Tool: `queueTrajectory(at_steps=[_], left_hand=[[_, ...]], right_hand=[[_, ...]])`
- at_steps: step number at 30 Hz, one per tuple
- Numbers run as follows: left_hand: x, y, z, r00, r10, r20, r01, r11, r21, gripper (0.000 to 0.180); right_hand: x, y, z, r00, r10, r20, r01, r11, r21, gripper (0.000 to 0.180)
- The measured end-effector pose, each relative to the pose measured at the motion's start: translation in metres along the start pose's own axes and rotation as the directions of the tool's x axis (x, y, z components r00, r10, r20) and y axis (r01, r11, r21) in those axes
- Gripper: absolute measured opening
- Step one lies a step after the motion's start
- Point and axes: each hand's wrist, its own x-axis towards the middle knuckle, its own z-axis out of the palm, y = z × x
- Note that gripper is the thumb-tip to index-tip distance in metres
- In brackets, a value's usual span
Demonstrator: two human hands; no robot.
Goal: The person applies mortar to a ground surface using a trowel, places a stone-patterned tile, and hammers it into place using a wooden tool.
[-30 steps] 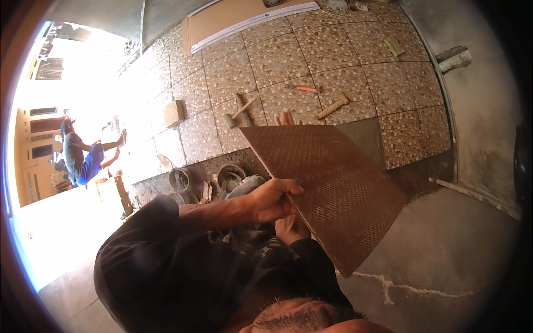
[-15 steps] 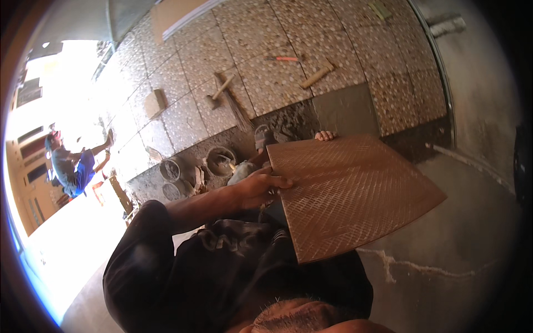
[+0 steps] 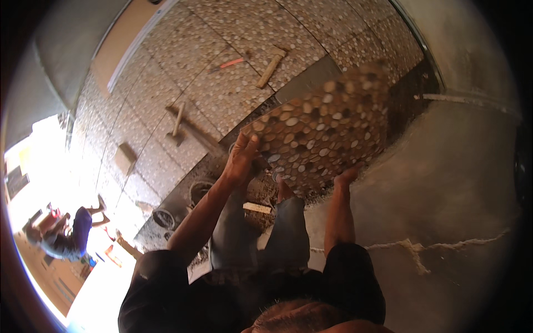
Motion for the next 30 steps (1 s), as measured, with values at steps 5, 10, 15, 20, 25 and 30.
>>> queueTrajectory(at_steps=[5,10,15,20,25,30], left_hand=[[0.135,-0.150,-0.050,0.996,-0.084,-0.037,0.082,0.995,-0.064,0.038],[0.273,-0.292,-0.086,0.981,-0.117,-0.153,0.101,0.989,-0.109,0.039],[0.372,-0.354,-0.101,0.987,-0.021,-0.159,0.001,0.993,-0.121,0.045],[0.410,-0.372,-0.108,0.976,0.000,-0.220,-0.022,0.995,-0.095,0.031],[0.432,-0.381,-0.110,0.987,0.058,-0.151,-0.074,0.992,-0.103,0.032],[0.423,-0.378,-0.110,0.970,-0.003,-0.243,-0.035,0.988,-0.152,0.013]], right_hand=[[0.126,0.044,-0.026,0.990,-0.021,-0.142,-0.009,0.979,-0.205,0.072],[0.244,0.107,-0.033,0.982,-0.105,-0.154,0.053,0.948,-0.315,0.066],[0.332,0.155,-0.018,0.985,-0.137,-0.101,0.106,0.958,-0.267,0.060],[0.346,0.167,0.011,0.972,-0.210,-0.105,0.178,0.950,-0.257,0.054],[0.376,0.177,-0.007,0.964,-0.249,-0.094,0.221,0.945,-0.241,0.055],[0.366,0.182,-0.008,0.960,-0.264,-0.090,0.240,0.947,-0.215,0.056]])
